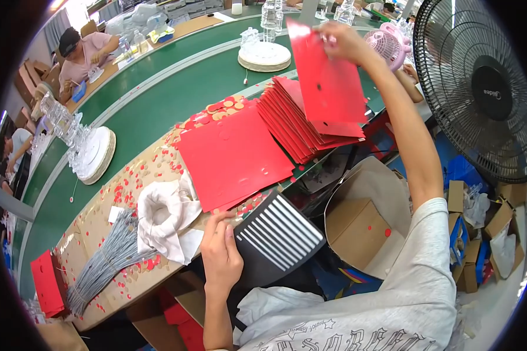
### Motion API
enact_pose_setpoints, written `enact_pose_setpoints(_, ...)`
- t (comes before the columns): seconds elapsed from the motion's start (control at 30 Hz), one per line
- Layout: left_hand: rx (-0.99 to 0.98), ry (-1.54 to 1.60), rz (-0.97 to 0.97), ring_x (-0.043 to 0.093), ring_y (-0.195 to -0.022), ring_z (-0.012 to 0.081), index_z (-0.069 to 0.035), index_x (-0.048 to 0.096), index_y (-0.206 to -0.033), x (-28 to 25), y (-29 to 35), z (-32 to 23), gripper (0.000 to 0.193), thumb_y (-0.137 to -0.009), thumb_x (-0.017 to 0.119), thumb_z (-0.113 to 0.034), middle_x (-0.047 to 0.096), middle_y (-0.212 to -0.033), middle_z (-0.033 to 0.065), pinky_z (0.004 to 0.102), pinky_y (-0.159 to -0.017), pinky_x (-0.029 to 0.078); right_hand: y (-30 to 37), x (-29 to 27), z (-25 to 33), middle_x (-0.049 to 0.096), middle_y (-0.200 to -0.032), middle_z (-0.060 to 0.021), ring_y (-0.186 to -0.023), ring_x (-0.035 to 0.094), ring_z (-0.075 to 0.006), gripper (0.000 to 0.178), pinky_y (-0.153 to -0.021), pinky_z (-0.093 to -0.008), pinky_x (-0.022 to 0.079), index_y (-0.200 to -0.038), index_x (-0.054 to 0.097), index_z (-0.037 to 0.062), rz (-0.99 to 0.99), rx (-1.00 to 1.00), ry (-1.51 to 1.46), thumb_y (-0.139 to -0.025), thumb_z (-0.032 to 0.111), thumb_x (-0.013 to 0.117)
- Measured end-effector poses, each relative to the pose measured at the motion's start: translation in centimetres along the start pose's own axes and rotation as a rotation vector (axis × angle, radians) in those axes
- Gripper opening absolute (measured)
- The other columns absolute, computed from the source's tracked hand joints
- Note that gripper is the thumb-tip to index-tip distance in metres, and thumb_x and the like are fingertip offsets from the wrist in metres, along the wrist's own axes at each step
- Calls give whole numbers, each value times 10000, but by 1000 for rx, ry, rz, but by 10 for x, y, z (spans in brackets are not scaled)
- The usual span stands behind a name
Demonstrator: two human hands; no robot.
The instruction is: Assembling light fixture components on a production line.
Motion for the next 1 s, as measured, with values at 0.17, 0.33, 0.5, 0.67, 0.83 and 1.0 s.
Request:
enact_pose_setpoints(0.17, -61, -36, 19, 555, -661, 433, 54, 570, -830, 9, 1, 10, 216, -986, 475, -60, 553, -726, 239, 479, -608, 396, 53, 75, -24, 678, -1044, -158, -912, 685, -332, 502, -829, -414, 569, -1203, 693, 21, 228, 109, -104, -704, 9, 639)
enact_pose_setpoints(0.33, -144, -45, 68, 446, -519, 446, 22, 472, -738, 13, 1, 12, 284, -1002, 477, -81, 427, -566, 233, 503, -530, 295, 51, 110, -33, 681, -1052, -174, -946, 678, -339, 506, -847, -409, 559, -1210, 682, 22, 303, 141, -186, -706, 1, 645)
enact_pose_setpoints(0.5, -195, -67, 82, 447, -527, 449, 27, 473, -734, 14, 3, 14, 287, -999, 485, -84, 436, -574, 239, 504, -536, 303, 53, 138, -27, 715, -1102, -191, -927, 690, -341, 484, -881, -402, 554, -1267, 669, 70, 308, 218, -248, -787, 113, 712)
enact_pose_setpoints(0.67, -174, -93, 86, 460, -543, 449, 31, 466, -735, 14, 6, 15, 302, -1008, 473, -98, 438, -583, 251, 506, -541, 312, 58, 131, -17, 724, -1121, -175, -955, 704, -300, 413, -887, -386, 552, -1245, 691, 81, 291, 328, -201, -844, 182, 699)
enact_pose_setpoints(0.83, -216, -79, 91, 453, -544, 449, 32, 466, -746, 14, 4, 16, 320, -1024, 463, -126, 429, -585, 259, 503, -540, 313, 95, 75, 36, 717, -1145, -174, -1023, 702, -306, 379, -925, -362, 539, -1189, 715, 62, 11, 399, -502, -898, 304, 693)
enact_pose_setpoints(1.0, -243, -44, 103, 469, -537, 433, 53, 487, -784, 16, 1, 19, 295, -1021, 464, -121, 458, -600, 265, 484, -534, 319, 152, 43, 117, 739, -1036, -198, -974, 730, -297, 415, -872, -355, 550, -1082, 737, -8, -134, 607, -389, -872, 349, 768)
Point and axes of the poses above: each hand's wrist, its own y-axis away from the middle knuckle, its own x-axis out of the palm, z = x × y, the point moved 6 cm from there along -y, towards the middle knuckle
